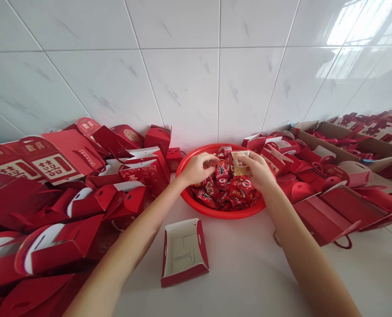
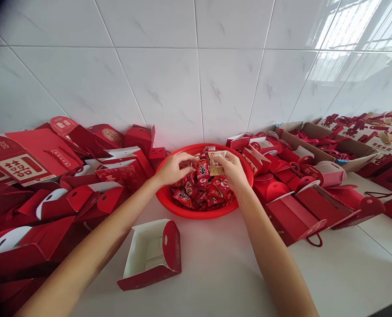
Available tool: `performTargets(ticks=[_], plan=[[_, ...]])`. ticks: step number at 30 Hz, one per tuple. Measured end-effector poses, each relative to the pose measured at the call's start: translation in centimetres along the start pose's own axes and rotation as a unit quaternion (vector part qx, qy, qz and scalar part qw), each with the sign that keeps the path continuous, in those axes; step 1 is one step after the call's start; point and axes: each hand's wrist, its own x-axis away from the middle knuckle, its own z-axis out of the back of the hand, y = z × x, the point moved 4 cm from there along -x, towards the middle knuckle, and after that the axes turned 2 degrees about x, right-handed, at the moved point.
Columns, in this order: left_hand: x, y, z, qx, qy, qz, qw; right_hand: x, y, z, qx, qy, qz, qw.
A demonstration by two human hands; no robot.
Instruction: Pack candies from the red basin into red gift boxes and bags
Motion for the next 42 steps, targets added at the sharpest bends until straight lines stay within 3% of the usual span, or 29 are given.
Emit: performTargets(ticks=[3,5,7,12,18,23,25,29,32,38,42], plan=[[1.1,1.0,-0.4,-0.055,-0.181,-0.041,0.981,0.1,0.0,-0.1,-0.006,-0.001,-0.001,1.000],[1.7,0.9,-0.6,-0.095,-0.237,-0.032,0.966,0.2,-0.1,-0.3,-0.010,-0.005,-0.002,1.000],[2.1,0.4,-0.8,-0.114,-0.254,-0.021,0.960,0.3,-0.1,-0.4,-0.010,-0.009,-0.005,1.000],[2.2,-0.6,-0.4,-0.069,-0.212,-0.017,0.975,0.4,-0.2,-0.5,-0.016,-0.017,-0.009,1.000],[1.6,-1.5,0.6,-0.010,-0.072,-0.009,0.997,0.3,-0.1,-0.3,-0.017,-0.005,-0.005,1.000],[2.1,-0.7,1.7,-0.092,0.056,-0.021,0.994,0.2,-0.1,-0.3,-0.011,-0.008,-0.003,1.000],[2.7,-0.1,1.9,-0.118,0.035,-0.013,0.992,0.2,-0.1,-0.3,-0.009,-0.011,-0.005,1.000],[4.1,0.7,0.9,-0.157,-0.173,0.050,0.971,0.2,0.0,-0.3,-0.009,-0.009,-0.009,1.000],[4.8,0.9,0.2,-0.181,-0.256,0.059,0.948,0.4,-0.2,-0.4,-0.007,-0.018,-0.013,1.000],[4.6,0.7,0.0,-0.154,-0.262,0.044,0.952,0.5,-0.4,-0.7,-0.021,-0.033,-0.019,0.999],[4.4,0.6,0.6,-0.113,-0.180,-0.002,0.977,0.3,-0.4,-0.4,-0.036,-0.010,-0.006,0.999]])
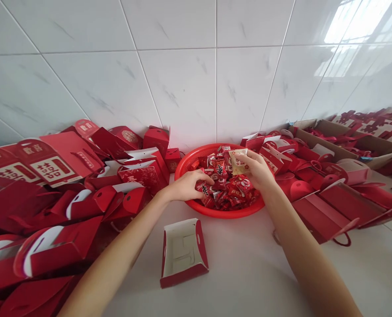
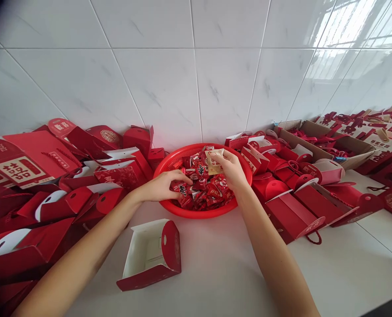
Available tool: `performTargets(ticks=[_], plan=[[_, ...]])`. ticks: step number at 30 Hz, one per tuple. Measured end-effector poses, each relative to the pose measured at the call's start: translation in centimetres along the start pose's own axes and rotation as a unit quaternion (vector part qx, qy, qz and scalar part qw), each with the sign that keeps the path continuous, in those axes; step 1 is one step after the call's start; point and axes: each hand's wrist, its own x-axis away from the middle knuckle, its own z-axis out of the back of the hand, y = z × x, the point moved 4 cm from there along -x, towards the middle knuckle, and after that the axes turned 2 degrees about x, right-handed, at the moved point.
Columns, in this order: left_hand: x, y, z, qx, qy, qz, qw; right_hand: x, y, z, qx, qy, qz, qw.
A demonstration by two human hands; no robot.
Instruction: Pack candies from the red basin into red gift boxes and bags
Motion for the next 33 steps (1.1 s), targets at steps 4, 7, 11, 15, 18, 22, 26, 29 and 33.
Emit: performTargets(ticks=[4,7,11,15,18,22,26,29,33], plan=[[-0.2,-1.0,0.4,-0.027,0.102,-0.002,0.994,-0.1,0.0,0.3,0.005,0.017,0.001,1.000],[-0.9,-1.3,0.5,-0.094,0.132,0.003,0.987,-0.1,-0.1,0.2,0.015,0.022,0.000,1.000],[-1.8,0.0,0.2,-0.185,0.118,-0.055,0.974,0.1,-0.2,0.1,0.021,0.031,0.003,0.999],[-2.5,2.1,-1.3,-0.246,0.002,-0.125,0.961,0.0,-0.1,0.1,0.019,0.025,0.003,1.000],[-2.9,2.7,-2.5,-0.288,-0.069,-0.133,0.946,0.0,-0.1,0.1,0.026,0.023,0.008,0.999],[-3.5,2.5,-3.2,-0.312,-0.067,-0.134,0.938,-0.1,-0.1,0.1,0.041,0.020,0.016,0.999],[-3.4,2.5,-3.3,-0.266,-0.043,-0.190,0.944,0.0,-0.2,0.0,0.046,0.017,0.023,0.999],[-3.2,2.7,-3.5,-0.250,-0.062,-0.206,0.944,0.1,-0.2,-0.1,0.048,0.014,0.023,0.999],[-3.3,3.0,-3.8,-0.261,-0.091,-0.199,0.940,0.1,-0.2,0.0,0.052,0.011,0.021,0.998]])
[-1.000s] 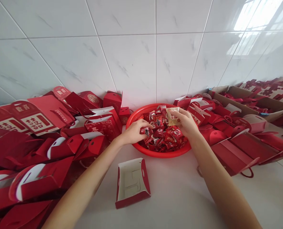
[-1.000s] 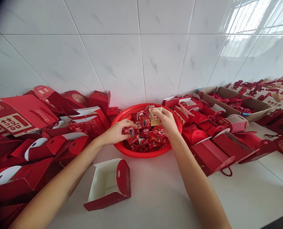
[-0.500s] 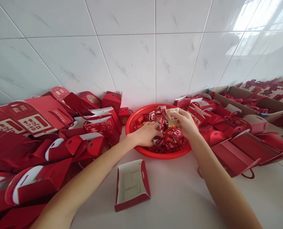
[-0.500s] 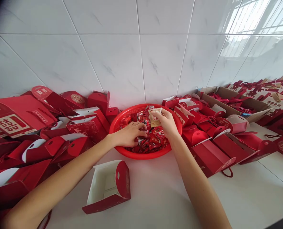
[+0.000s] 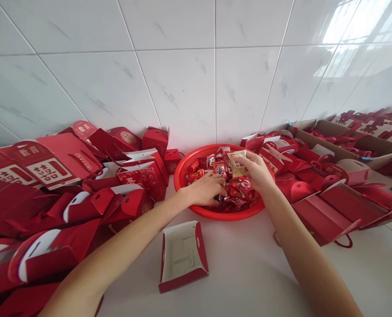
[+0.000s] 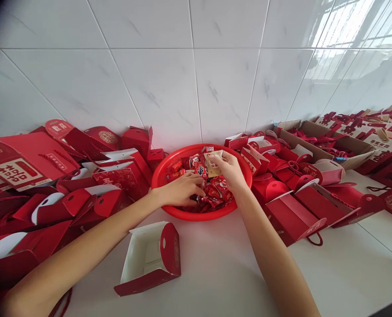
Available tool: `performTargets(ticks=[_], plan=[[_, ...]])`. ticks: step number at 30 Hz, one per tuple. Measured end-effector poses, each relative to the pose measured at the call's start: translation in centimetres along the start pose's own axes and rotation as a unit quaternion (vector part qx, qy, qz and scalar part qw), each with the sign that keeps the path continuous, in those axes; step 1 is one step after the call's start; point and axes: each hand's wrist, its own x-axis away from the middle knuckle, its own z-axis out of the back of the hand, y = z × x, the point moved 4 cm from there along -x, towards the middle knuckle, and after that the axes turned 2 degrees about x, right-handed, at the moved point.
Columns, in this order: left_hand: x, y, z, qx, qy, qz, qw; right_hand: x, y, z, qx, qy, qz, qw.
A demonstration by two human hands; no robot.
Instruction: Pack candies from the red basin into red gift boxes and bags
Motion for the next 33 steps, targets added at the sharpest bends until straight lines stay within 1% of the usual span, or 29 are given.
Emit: performTargets(ticks=[3,4,6,10,12,14,16,18,24,27,30,33], plan=[[-0.2,-0.5,0.1,0.054,0.002,0.019,0.998,0.0,0.0,0.0,-0.003,-0.005,0.000,1.000],[-0.2,-0.8,0.3,0.084,0.018,0.035,0.996,0.0,0.0,0.0,-0.003,-0.005,0.003,1.000],[0.1,-1.8,0.7,0.144,0.069,0.086,0.983,0.0,0.0,0.1,-0.004,-0.002,0.006,1.000],[1.1,-3.6,1.1,0.209,0.175,0.192,0.943,0.0,0.0,0.1,-0.010,0.000,0.004,1.000],[1.6,-4.2,1.2,0.234,0.223,0.229,0.918,0.0,0.0,0.0,-0.016,-0.001,-0.003,1.000],[1.9,-4.8,1.2,0.288,0.269,0.252,0.884,0.0,-0.1,0.0,-0.025,0.002,-0.012,1.000],[2.0,-5.3,1.0,0.343,0.299,0.262,0.851,0.0,0.0,0.0,-0.032,0.002,-0.021,0.999],[2.1,-5.7,0.9,0.374,0.318,0.264,0.831,0.0,0.0,0.1,-0.039,0.002,-0.028,0.999],[2.4,-6.1,0.7,0.397,0.348,0.278,0.803,-0.2,0.3,0.2,-0.030,-0.014,-0.041,0.999],[2.6,-6.2,0.7,0.420,0.377,0.282,0.776,-0.3,0.3,0.2,-0.030,-0.019,-0.044,0.998],[2.7,-6.2,0.6,0.450,0.397,0.273,0.752,-0.2,0.2,0.0,-0.041,-0.025,-0.052,0.997],[2.5,-6.2,0.5,0.474,0.403,0.260,0.738,0.0,0.0,-0.2,-0.051,-0.041,-0.059,0.996]])
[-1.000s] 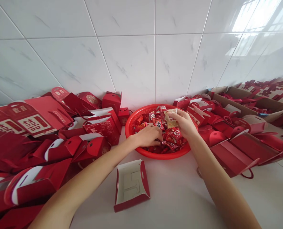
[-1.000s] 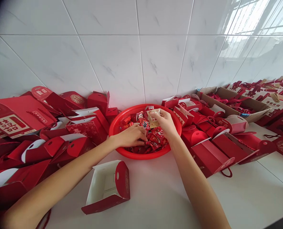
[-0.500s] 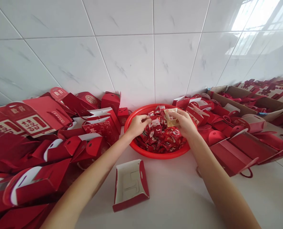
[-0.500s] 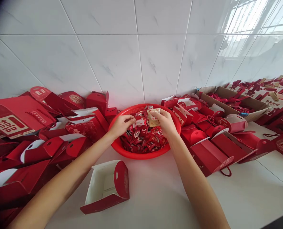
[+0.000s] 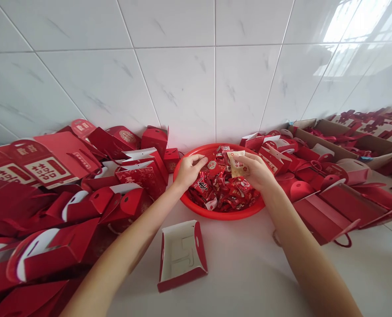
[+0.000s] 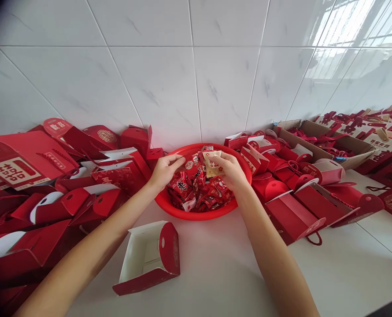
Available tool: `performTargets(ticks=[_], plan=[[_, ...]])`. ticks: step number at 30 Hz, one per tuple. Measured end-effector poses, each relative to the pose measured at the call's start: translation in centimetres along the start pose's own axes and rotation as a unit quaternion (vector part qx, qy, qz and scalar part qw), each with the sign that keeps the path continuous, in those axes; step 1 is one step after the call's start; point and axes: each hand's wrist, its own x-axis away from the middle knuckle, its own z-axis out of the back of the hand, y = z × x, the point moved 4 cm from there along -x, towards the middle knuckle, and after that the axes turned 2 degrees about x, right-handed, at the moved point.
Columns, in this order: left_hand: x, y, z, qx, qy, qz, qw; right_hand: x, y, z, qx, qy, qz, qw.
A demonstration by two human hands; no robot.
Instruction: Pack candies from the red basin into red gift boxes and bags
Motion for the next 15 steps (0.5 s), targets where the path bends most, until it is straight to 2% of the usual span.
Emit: performTargets(ticks=[5,10,13,15], plan=[[0.1,0.6,-0.6,0.003,-0.023,-0.017,1.000,0.2,0.1,-0.2,0.006,-0.020,-0.010,1.000],[0.8,1.7,-1.5,0.062,-0.096,-0.019,0.993,0.1,0.2,0.0,0.006,-0.021,-0.001,1.000],[1.1,2.2,-1.2,0.114,-0.129,0.005,0.985,0.0,0.1,-0.1,-0.004,-0.024,0.013,1.000],[1.3,2.3,-0.9,0.096,-0.171,0.017,0.980,0.0,-0.1,0.1,-0.016,-0.003,0.024,1.000]])
